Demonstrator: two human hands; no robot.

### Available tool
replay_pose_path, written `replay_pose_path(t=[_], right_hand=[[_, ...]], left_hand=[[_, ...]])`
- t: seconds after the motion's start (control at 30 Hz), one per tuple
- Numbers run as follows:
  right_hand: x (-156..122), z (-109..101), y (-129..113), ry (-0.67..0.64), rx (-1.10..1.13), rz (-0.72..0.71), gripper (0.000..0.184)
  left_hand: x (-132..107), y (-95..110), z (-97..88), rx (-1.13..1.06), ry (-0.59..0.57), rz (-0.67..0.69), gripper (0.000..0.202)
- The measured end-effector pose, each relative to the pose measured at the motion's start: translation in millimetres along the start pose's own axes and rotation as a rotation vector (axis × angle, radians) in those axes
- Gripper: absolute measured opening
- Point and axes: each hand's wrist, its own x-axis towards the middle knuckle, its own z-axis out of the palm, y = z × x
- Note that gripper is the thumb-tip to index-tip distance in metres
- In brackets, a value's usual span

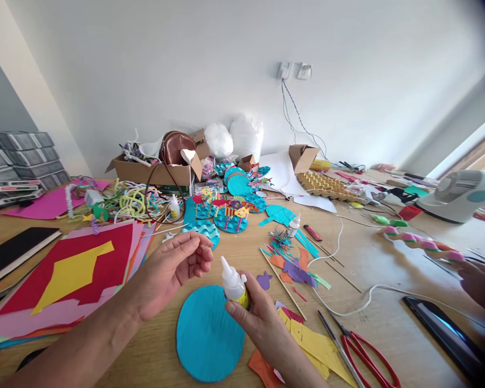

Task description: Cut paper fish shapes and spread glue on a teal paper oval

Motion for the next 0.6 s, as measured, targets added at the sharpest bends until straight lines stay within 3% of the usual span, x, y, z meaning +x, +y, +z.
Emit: replay_pose_path(t=[0.2, 0.4, 0.5, 0.6], right_hand=[[-2.9, -2.5, 4.4, -0.025, 0.013, 0.035, 0.027], [-10.1, -8.4, 7.2, -0.046, -0.033, 0.037, 0.025], [-11.7, -9.2, 9.7, -0.054, -0.051, 0.037, 0.026], [-12.5, -8.6, 10.0, -0.063, -0.062, 0.043, 0.026]], left_hand=[[-12.2, 6.1, -5.1, 0.065, 0.041, -0.030, 0.014], [-63.5, 20.8, -31.2, 0.267, 0.159, -0.059, 0.016], [-91.0, 20.5, -47.7, 0.358, 0.245, -0.083, 0.021], [-103.8, 15.6, -54.5, 0.382, 0.311, -0.078, 0.021]])
